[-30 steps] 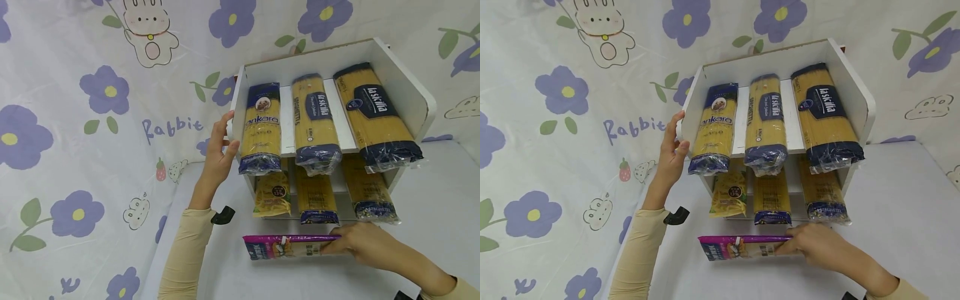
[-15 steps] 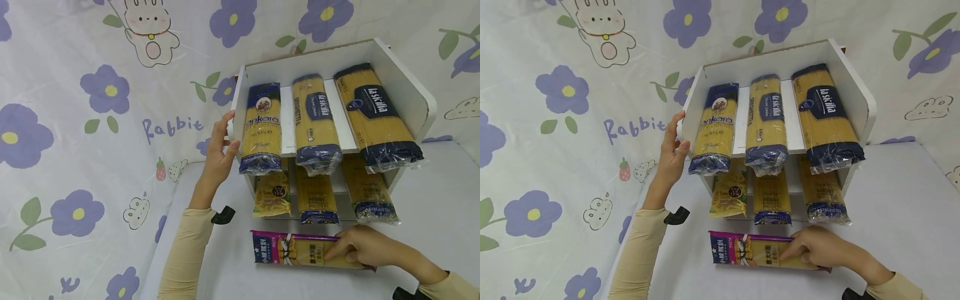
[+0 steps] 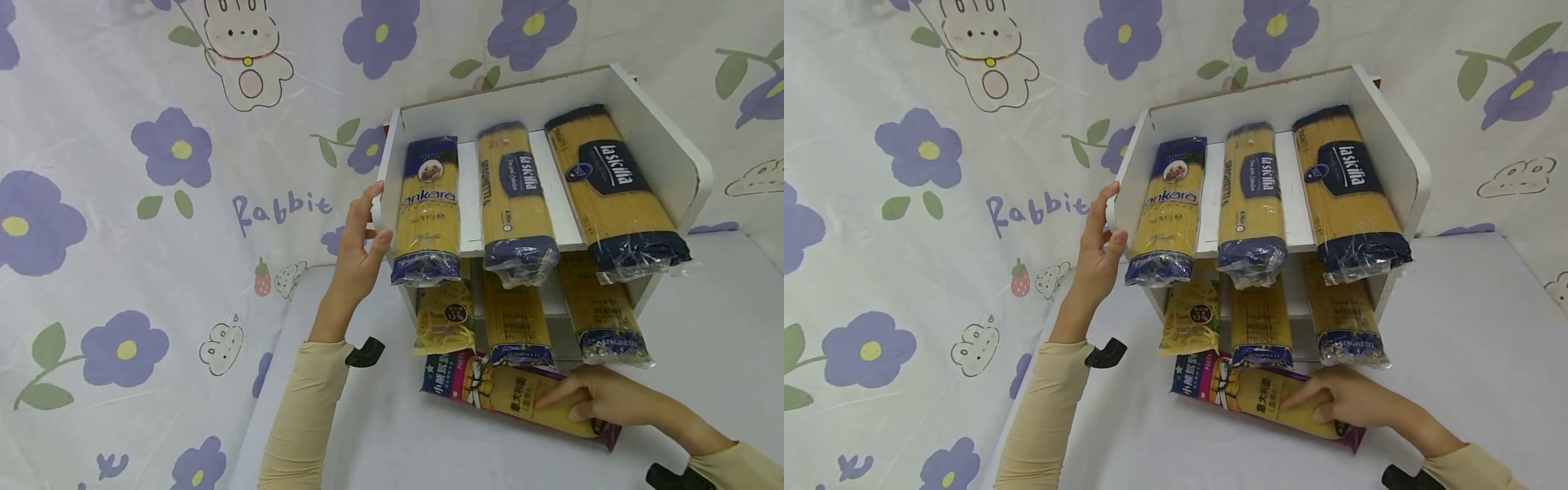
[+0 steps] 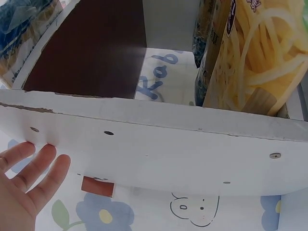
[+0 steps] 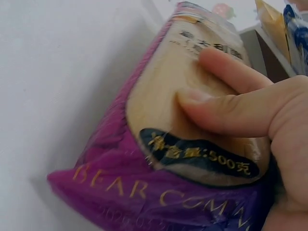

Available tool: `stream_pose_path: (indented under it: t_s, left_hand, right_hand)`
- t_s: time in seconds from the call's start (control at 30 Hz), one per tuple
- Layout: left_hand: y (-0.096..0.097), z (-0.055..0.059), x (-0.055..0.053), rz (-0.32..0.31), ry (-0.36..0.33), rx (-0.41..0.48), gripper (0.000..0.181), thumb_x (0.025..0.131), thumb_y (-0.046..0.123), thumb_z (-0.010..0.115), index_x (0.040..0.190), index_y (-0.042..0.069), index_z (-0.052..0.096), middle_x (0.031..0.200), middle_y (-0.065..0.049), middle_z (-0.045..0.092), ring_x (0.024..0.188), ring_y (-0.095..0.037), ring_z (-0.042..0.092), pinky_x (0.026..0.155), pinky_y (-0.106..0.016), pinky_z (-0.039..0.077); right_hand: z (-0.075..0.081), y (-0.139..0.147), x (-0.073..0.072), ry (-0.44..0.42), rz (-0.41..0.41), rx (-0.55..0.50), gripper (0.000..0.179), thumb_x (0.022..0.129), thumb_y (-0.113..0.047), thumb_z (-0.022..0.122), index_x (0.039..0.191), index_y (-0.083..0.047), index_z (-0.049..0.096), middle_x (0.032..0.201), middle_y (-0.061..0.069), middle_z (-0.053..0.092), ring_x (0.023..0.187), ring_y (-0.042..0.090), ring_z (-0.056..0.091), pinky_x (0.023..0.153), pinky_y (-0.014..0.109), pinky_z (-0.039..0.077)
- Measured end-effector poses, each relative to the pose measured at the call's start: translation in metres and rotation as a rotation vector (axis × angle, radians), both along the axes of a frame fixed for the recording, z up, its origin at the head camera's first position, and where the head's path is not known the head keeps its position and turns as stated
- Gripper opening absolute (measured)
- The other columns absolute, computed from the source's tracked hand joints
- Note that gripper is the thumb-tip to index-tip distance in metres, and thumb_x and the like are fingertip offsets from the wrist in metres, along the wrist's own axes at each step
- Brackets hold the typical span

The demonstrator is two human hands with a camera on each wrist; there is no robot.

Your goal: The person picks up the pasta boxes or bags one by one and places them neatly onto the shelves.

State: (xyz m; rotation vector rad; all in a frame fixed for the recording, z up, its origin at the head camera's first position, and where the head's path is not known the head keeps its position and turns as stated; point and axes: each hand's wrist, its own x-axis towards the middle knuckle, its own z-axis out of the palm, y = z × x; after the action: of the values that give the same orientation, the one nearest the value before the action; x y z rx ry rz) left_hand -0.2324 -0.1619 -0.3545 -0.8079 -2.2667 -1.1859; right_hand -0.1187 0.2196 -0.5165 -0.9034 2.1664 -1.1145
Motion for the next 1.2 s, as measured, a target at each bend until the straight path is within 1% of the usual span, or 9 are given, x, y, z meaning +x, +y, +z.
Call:
stream_pose_path:
  t_s: [0.1, 0.2, 0.33, 0.4, 0.57, 0.77, 0.9, 1.03, 1.2]
  left_hand:
    - [0.0, 0.0, 0.0, -0.002, 0.005, 0.002, 0.083, 0.092, 0.077, 0.032, 0.153, 0.021, 0.027, 0.134, -0.014, 0.045, 0.104, -0.024, 0.043, 0.083, -0.036, 0.05]
    - [0.0, 0.0, -0.001, -0.005, 0.008, 0.004, 0.083, 0.093, 0.077, 0.032, 0.153, 0.02, 0.028, 0.134, -0.014, 0.046, 0.104, -0.024, 0.043, 0.082, -0.036, 0.051]
    - [0.0, -0.001, -0.001, -0.004, 0.004, 0.002, 0.082, 0.093, 0.077, 0.032, 0.153, 0.021, 0.028, 0.133, -0.014, 0.046, 0.104, -0.024, 0.043, 0.083, -0.036, 0.051]
    - [0.0, -0.001, -0.001, -0.003, 0.001, 0.001, 0.083, 0.092, 0.077, 0.032, 0.153, 0.021, 0.027, 0.134, -0.014, 0.045, 0.104, -0.024, 0.042, 0.083, -0.036, 0.05]
    - [-0.001, -0.002, -0.001, -0.004, 0.004, 0.004, 0.083, 0.093, 0.077, 0.032, 0.153, 0.021, 0.027, 0.134, -0.014, 0.045, 0.103, -0.023, 0.042, 0.082, -0.035, 0.05]
    - [0.0, 0.0, 0.0, -0.011, 0.012, 0.01, 0.082, 0.093, 0.076, 0.032, 0.154, 0.021, 0.027, 0.134, -0.014, 0.045, 0.104, -0.023, 0.043, 0.082, -0.035, 0.05]
    - [0.0, -0.001, 0.0, -0.01, 0.008, 0.006, 0.083, 0.093, 0.077, 0.031, 0.154, 0.021, 0.027, 0.135, -0.013, 0.045, 0.104, -0.024, 0.043, 0.083, -0.036, 0.05]
    - [0.0, -0.001, 0.0, -0.005, 0.005, 0.004, 0.083, 0.093, 0.077, 0.031, 0.154, 0.02, 0.027, 0.135, -0.013, 0.046, 0.104, -0.024, 0.044, 0.083, -0.038, 0.051]
    - [-0.001, -0.001, 0.0, -0.004, 0.01, 0.005, 0.083, 0.093, 0.076, 0.031, 0.154, 0.02, 0.027, 0.135, -0.014, 0.045, 0.103, -0.024, 0.043, 0.083, -0.038, 0.051]
  right_hand:
    - [-0.004, 0.003, 0.001, -0.008, -0.055, 0.013, 0.034, 0.09, -0.032, 0.068, 0.123, -0.025, 0.071, 0.129, 0.007, 0.069, 0.118, -0.004, 0.056, 0.086, 0.019, 0.05]
    - [-0.007, 0.005, 0.003, -0.02, -0.131, 0.026, 0.035, 0.091, -0.032, 0.067, 0.125, -0.024, 0.069, 0.133, 0.013, 0.065, 0.125, 0.016, 0.059, 0.085, 0.019, 0.05]
    - [-0.009, 0.007, 0.007, -0.039, -0.26, 0.041, 0.039, 0.091, -0.031, 0.068, 0.129, -0.019, 0.067, 0.137, 0.021, 0.061, 0.126, 0.05, 0.052, 0.088, 0.037, 0.052]
    - [-0.012, 0.007, 0.009, -0.025, -0.321, 0.041, 0.042, 0.09, -0.031, 0.07, 0.129, -0.017, 0.067, 0.137, 0.022, 0.06, 0.127, 0.051, 0.051, 0.091, 0.05, 0.051]
    - [-0.024, 0.008, 0.012, -0.031, -0.467, -0.007, 0.047, 0.088, -0.029, 0.073, 0.132, -0.014, 0.065, 0.141, 0.018, 0.057, 0.133, 0.033, 0.049, 0.098, 0.062, 0.043]
    - [-0.035, 0.011, 0.015, -0.14, -0.59, -0.18, 0.051, 0.091, -0.02, 0.071, 0.138, -0.006, 0.057, 0.137, -0.019, 0.058, 0.113, -0.028, 0.038, 0.095, 0.014, 0.044]
    - [-0.037, 0.013, 0.018, -0.212, -0.694, -0.243, 0.047, 0.094, -0.017, 0.068, 0.135, 0.002, 0.057, 0.131, -0.014, 0.065, 0.115, -0.013, 0.054, 0.088, 0.012, 0.047]
    - [-0.042, 0.017, 0.02, -0.234, -0.774, -0.429, 0.034, 0.095, -0.005, 0.063, 0.127, -0.017, 0.063, 0.121, -0.019, 0.063, 0.109, -0.005, 0.06, 0.084, 0.015, 0.05]
    - [-0.048, 0.022, 0.021, -0.26, -0.748, -0.677, 0.051, 0.096, 0.005, 0.057, 0.122, -0.038, 0.06, 0.118, -0.03, 0.062, 0.105, -0.014, 0.059, 0.081, 0.009, 0.05]
